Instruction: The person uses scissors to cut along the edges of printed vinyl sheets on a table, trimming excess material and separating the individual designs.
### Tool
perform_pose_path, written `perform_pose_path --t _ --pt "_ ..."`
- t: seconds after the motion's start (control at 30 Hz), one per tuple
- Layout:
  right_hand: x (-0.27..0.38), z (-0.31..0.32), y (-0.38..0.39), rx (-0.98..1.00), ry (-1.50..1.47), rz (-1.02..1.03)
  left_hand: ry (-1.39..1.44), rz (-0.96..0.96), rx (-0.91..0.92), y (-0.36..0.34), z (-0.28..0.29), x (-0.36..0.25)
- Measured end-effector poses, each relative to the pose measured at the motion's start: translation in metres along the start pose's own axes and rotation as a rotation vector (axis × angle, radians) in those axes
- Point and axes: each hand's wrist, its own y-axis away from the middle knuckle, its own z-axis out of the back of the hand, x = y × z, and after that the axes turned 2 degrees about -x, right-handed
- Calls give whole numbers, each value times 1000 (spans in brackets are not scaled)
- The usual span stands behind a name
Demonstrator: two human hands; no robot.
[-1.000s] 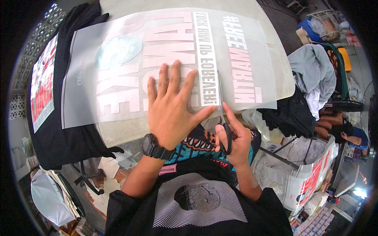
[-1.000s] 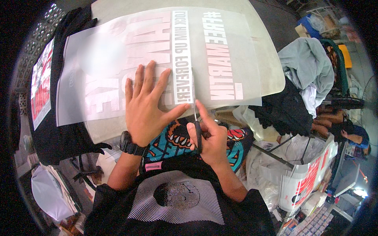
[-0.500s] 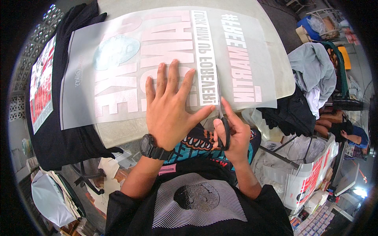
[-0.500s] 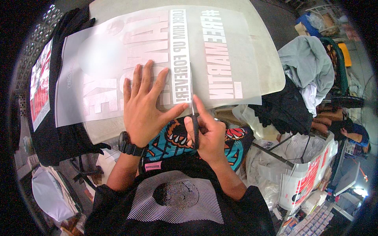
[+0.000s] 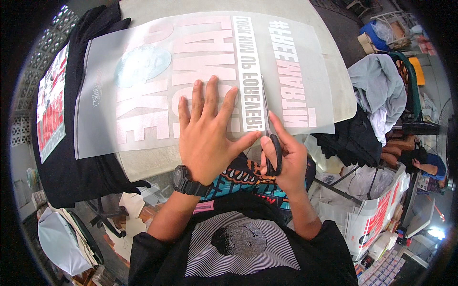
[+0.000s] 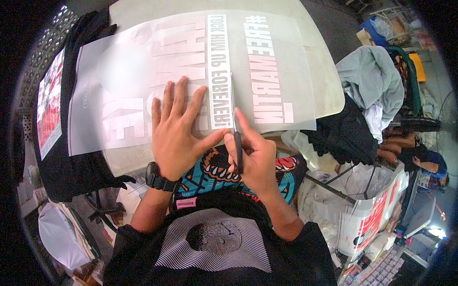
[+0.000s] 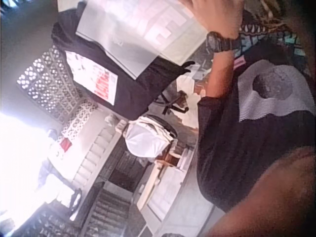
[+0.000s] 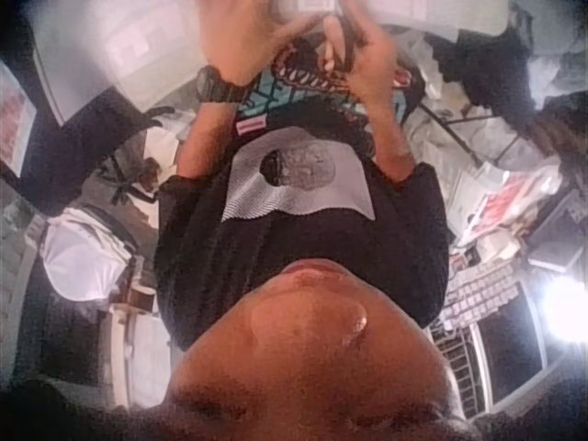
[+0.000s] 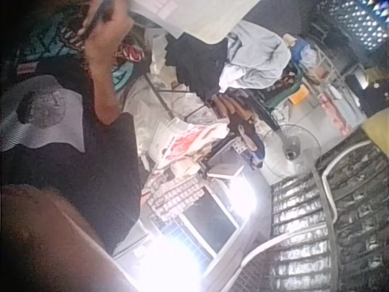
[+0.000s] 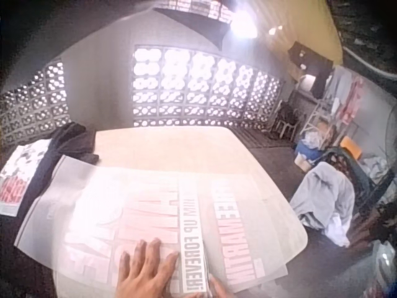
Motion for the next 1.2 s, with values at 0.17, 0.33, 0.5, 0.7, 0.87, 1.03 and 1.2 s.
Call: perform_pose_path --t 0.17,0.33,0.5,0.7,0.87,1.03,1.2 --pt "7 -1 -6 3 20 -12 8 4 6 0 2 1" --pt "11 -1 -12 6 42 -13 18 1 -6 0 2 1" --pt "22 -1 -20 9 42 -63 12 11 7 -1 4 0" --pt "20 -1 -31 20 -18 -55 37 -3 -1 -3 3 -1" --pt "25 -3 -39 13 4 -55 34 28 34 -2 4 0" --pt "27 -2 -47 35 34 -45 45 27 31 -2 4 1" --pt "32 -3 -54 41 27 -44 53 36 42 -3 5 1"
